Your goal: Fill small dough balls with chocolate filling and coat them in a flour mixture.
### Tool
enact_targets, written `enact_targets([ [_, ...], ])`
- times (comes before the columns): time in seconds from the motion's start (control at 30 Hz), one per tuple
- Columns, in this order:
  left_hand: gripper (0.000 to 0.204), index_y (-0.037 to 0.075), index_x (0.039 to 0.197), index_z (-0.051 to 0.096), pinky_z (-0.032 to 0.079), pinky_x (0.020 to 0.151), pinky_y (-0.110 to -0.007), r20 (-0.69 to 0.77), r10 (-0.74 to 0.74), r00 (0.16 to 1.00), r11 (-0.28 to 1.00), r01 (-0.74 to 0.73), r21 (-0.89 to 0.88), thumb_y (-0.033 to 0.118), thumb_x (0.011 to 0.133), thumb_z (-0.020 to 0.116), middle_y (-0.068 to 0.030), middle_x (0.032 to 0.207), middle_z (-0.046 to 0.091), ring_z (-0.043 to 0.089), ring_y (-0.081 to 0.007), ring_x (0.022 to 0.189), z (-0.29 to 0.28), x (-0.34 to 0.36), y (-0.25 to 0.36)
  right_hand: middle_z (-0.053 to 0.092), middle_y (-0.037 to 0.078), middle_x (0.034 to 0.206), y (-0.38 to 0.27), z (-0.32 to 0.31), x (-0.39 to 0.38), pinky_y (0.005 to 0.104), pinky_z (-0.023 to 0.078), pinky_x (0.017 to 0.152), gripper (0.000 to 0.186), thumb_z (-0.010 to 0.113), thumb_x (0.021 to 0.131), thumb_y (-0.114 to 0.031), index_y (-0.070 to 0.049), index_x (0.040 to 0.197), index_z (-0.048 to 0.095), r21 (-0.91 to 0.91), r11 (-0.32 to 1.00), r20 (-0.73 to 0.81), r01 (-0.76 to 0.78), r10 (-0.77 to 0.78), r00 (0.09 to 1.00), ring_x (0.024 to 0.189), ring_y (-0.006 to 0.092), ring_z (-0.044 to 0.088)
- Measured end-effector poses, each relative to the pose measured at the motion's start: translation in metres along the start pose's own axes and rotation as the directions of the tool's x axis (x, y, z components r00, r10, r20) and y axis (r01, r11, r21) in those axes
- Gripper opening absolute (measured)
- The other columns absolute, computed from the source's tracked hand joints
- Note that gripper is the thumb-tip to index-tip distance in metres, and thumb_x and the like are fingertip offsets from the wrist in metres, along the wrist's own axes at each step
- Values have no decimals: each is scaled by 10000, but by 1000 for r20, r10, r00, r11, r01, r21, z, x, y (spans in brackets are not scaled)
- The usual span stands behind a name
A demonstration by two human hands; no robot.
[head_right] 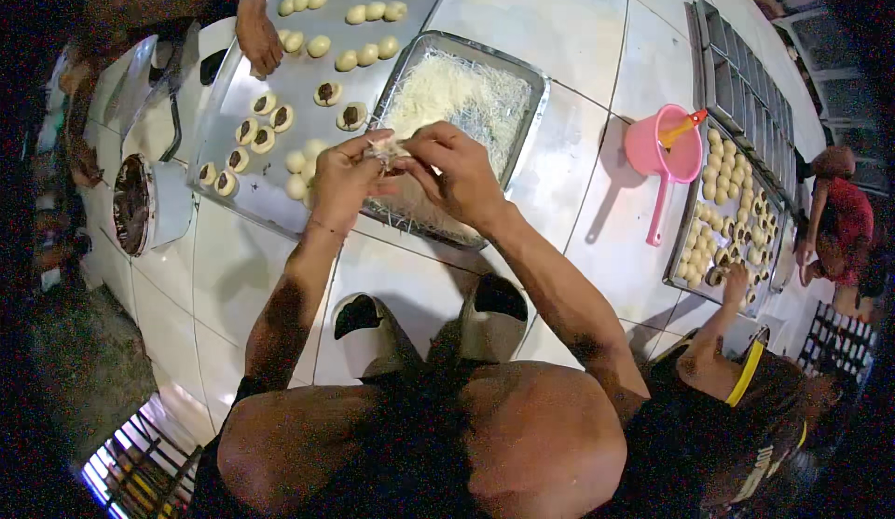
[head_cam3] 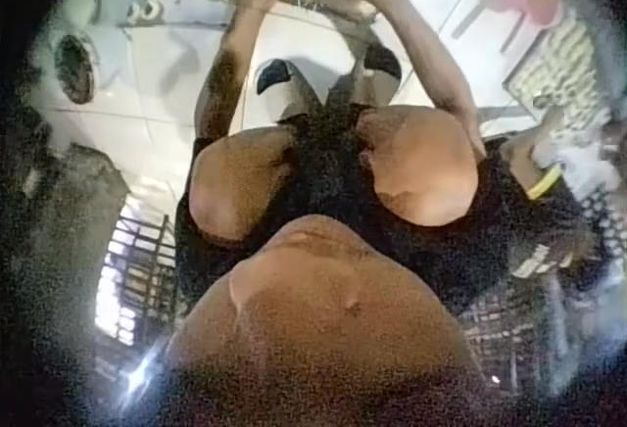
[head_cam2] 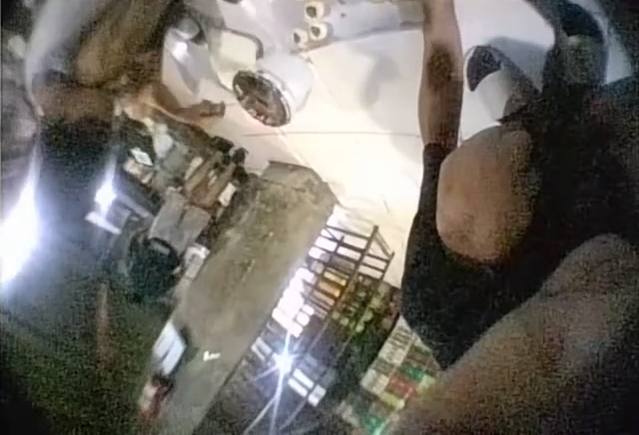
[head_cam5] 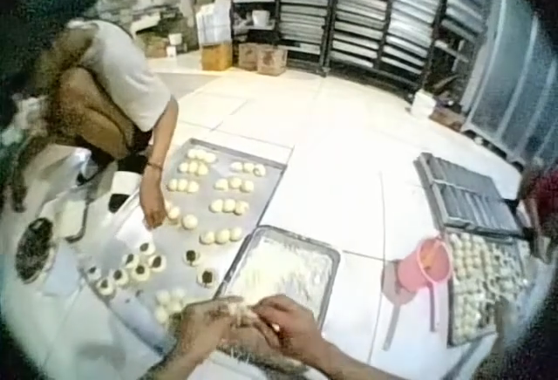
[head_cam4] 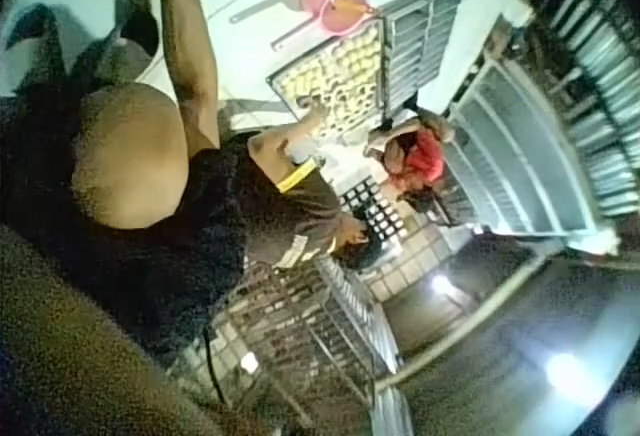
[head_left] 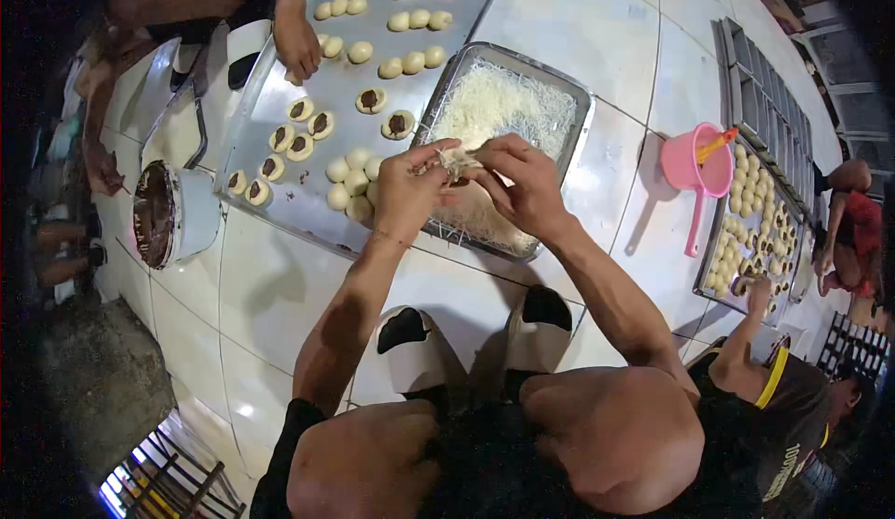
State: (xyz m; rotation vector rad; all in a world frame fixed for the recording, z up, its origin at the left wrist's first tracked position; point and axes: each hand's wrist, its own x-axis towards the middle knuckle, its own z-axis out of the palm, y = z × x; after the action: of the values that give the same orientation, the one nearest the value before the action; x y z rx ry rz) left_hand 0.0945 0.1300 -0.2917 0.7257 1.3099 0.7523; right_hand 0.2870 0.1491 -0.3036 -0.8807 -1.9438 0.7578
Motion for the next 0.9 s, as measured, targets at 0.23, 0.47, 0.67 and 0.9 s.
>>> enact_targets([
  [0.23,482,16,1380,451,521,864,-282,81,554,829,656,-494,571,-4,911,561,-171,1207,640,647,-200,990,7,-35,16,622,57,912,-29,2,32,250,471,608,167,723,826,3,-20,991,709,231,970,12,-71,70,997,697,150,564],
  [0.47,504,-16,1407,407,508,859,-291,-225,563,795,815,-489,312,-10,920,538,-200,1232,624,641,-222,1052,-9,-41,4,623,90,948,-53,0,26,285,480,612,174,704,827,7,0,998,674,50,996,140,-68,60,988,699,188,573],
  [0.67,485,-2,1410,397,475,879,-247,-344,709,616,603,-782,-159,38,951,550,-156,1220,641,608,-169,1012,32,-59,10,617,70,956,-72,5,33,255,509,680,215,706,844,12,40,1052,658,158,957,115,-243,226,967,746,151,576],
  [0.9,422,12,1350,459,489,893,-282,-208,512,834,839,-537,-86,5,936,541,-145,1223,616,607,-194,1049,1,-63,2,621,84,945,-89,-7,34,260,518,714,144,691,864,10,41,1002,667,253,894,265,-370,304,915,763,164,586],
])
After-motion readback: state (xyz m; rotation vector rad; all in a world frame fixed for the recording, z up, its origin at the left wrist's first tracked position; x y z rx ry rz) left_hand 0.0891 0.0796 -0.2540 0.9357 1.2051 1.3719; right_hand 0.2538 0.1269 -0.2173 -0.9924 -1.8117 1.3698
